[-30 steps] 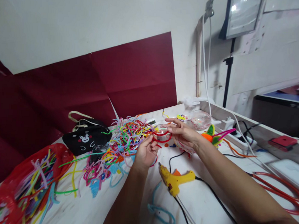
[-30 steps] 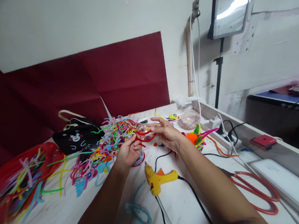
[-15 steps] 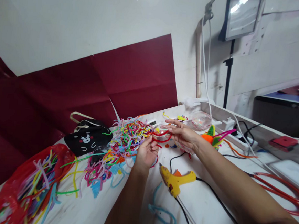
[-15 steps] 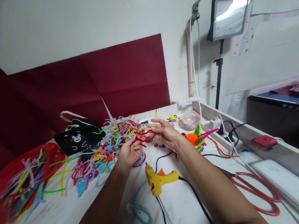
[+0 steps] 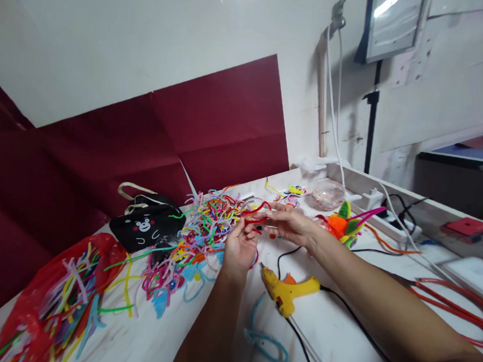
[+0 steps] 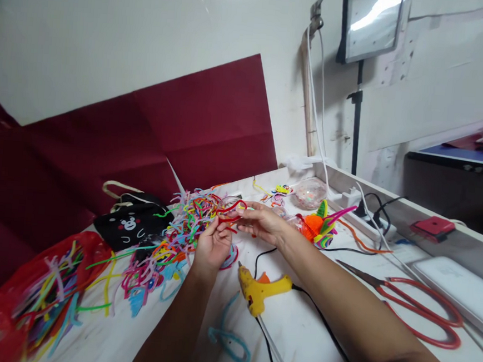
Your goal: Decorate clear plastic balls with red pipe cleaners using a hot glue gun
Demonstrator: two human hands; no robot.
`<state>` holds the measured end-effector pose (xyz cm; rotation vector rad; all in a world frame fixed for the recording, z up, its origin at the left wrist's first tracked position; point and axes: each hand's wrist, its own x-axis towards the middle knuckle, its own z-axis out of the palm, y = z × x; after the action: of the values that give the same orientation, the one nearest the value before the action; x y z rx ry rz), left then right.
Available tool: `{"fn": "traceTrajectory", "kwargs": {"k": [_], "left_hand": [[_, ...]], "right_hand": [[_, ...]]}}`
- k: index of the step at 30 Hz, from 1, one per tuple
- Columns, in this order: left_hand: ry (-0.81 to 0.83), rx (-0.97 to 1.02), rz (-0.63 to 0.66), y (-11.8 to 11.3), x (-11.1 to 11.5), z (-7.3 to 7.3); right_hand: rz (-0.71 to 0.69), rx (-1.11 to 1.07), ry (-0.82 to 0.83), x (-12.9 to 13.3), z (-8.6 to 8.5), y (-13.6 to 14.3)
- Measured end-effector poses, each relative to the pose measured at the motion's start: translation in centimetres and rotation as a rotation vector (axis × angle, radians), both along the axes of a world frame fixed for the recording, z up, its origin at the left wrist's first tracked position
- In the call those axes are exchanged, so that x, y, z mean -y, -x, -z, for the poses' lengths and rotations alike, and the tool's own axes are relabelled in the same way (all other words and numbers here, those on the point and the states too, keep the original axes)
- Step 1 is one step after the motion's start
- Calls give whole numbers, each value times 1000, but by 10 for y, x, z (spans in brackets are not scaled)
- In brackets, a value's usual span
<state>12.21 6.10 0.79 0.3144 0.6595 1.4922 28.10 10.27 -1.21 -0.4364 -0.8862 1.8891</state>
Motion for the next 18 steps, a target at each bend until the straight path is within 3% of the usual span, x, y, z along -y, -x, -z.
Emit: {"fn": "traceTrajectory", "kwargs": {"k": [7, 18], "left_hand": [[-35, -33, -19, -9, 2, 7], [-110, -107, 4, -12, 0, 18]], "right_hand": [[59, -28, 23, 6, 7, 22], [169, -58, 47, 9, 6, 29]]}}
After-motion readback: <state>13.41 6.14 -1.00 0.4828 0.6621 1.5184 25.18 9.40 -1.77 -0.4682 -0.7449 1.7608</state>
